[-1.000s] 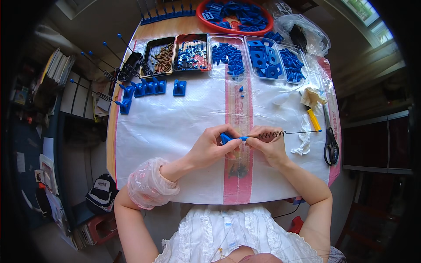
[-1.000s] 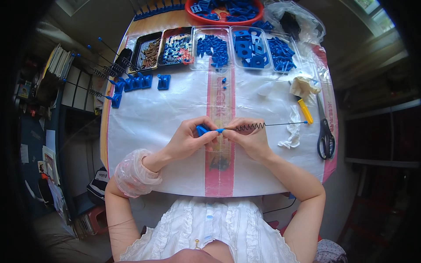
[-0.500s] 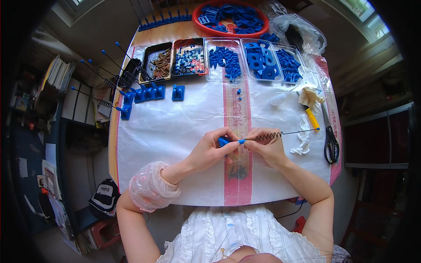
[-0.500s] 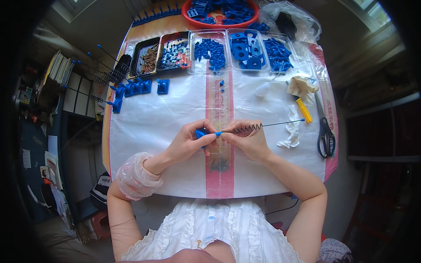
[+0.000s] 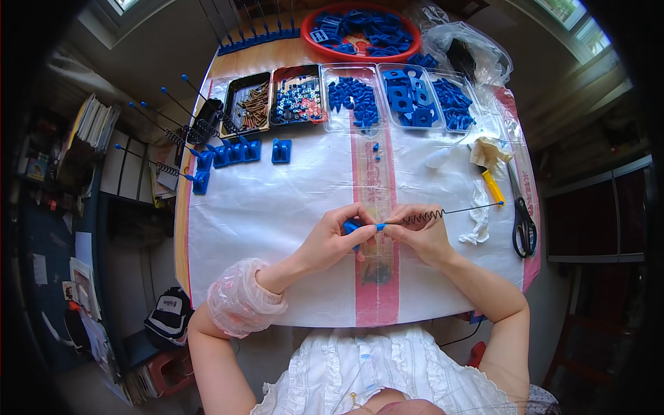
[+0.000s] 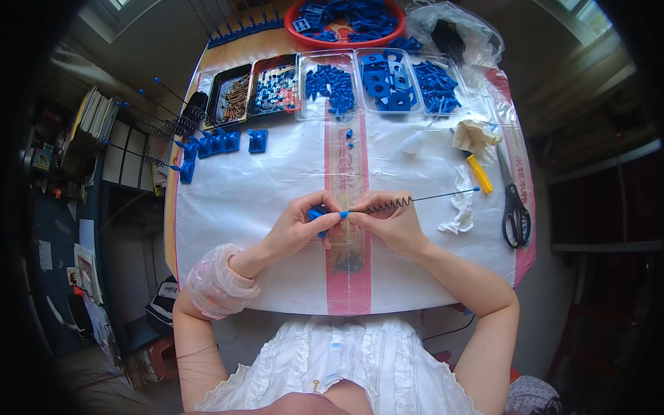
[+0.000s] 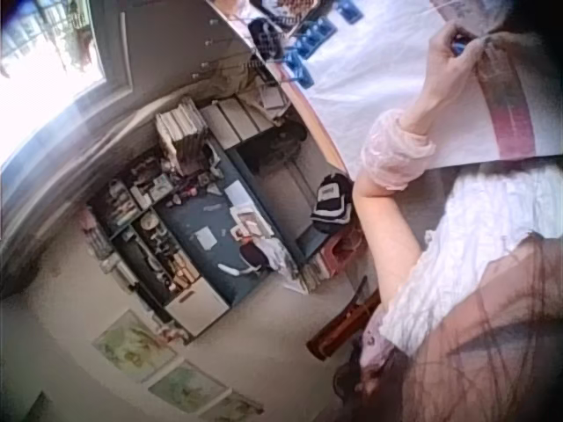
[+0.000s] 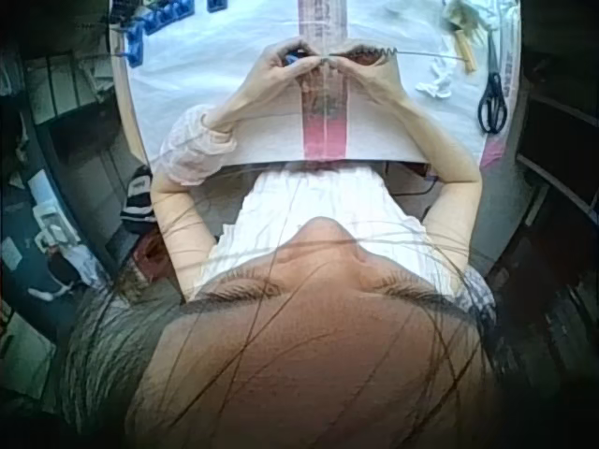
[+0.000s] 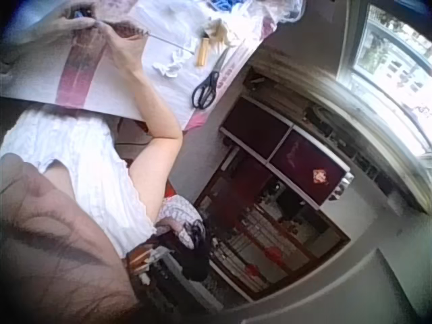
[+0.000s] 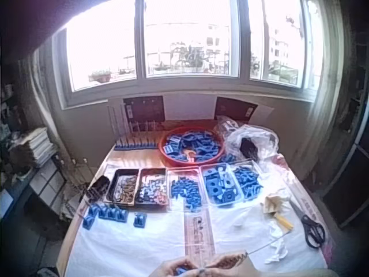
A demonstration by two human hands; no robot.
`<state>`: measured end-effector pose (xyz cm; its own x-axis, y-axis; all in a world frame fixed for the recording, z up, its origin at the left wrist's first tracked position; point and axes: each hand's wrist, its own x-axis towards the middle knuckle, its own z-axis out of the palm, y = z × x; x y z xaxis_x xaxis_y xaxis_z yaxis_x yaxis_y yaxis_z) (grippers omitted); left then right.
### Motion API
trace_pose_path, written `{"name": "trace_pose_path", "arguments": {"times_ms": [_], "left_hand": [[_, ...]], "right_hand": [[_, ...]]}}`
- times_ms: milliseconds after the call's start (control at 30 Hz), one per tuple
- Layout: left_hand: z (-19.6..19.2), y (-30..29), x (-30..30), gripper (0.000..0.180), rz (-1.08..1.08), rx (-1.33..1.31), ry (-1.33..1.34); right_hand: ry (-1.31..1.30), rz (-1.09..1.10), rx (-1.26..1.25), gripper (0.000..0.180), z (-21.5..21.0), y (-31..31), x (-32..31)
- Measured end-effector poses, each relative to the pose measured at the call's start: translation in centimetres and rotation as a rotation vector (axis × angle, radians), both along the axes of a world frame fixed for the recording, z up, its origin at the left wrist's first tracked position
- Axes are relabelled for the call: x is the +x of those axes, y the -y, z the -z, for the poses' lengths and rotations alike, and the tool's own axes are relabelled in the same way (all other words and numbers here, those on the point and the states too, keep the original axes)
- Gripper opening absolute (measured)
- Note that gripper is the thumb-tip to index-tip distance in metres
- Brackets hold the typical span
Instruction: Manually assembling small plastic fixture parts with wire springs and pins at a workstation.
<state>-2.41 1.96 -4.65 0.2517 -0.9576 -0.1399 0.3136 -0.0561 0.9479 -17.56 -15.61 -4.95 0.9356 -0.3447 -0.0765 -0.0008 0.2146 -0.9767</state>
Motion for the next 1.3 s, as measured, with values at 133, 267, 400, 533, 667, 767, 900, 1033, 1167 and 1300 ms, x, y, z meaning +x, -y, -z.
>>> {"name": "trace_pose_path", "arguments": {"times_ms": [133, 267, 400, 533, 667, 767, 900, 1033, 1167, 1300], "left_hand": [[0.2, -0.1, 0.2, 0.014, 0.009, -0.012, -0.063], [0.0, -0.1, 0.1, 0.016, 0.003, 0.009, -0.017], [-0.2, 0.0, -0.1, 0.019, 0.002, 0.034, 0.014], [-0.4, -0.1, -0.1, 0.015, 0.004, 0.026, 0.014], [-0.1, 0.0, -0.1, 0.016, -0.001, 0.026, 0.035], [-0.2, 0.0, 0.0, 0.017, -0.007, 0.042, 0.017], [-0.6, -0.1, 0.4, 0.02, 0.03, 0.096, -0.057], [-0.5, 0.0, 0.8, 0.018, 0.066, 0.115, -0.163], [-0.8, 0.1, 1.3, 0.019, 0.116, 0.147, -0.232], [-0.6, 0.1, 1.7, 0.02, 0.161, 0.15, -0.29]], "right_hand": [[-0.006, 0.0, -0.001, 0.011, 0.4, 0.1, -0.1], [0.006, -0.008, -0.007, 0.01, 0.5, 0.1, -0.1], [0.01, -0.021, -0.004, 0.01, 0.4, 0.1, -0.1], [0.002, -0.015, -0.024, 0.009, 0.4, 0.2, -0.1], [-0.009, 0.009, -0.036, 0.01, 0.3, 0.0, -0.1], [-0.023, 0.01, -0.067, 0.009, 0.2, 0.0, -0.1], [-0.032, 0.009, -0.038, 0.008, -0.2, -0.1, -0.1], [-0.047, -0.01, 0.009, 0.008, -0.4, -0.1, -0.1], [-0.044, -0.02, 0.04, 0.007, -0.2, 0.0, -0.2], [-0.051, -0.015, 0.052, 0.007, -0.3, 0.0, -0.1]]}}
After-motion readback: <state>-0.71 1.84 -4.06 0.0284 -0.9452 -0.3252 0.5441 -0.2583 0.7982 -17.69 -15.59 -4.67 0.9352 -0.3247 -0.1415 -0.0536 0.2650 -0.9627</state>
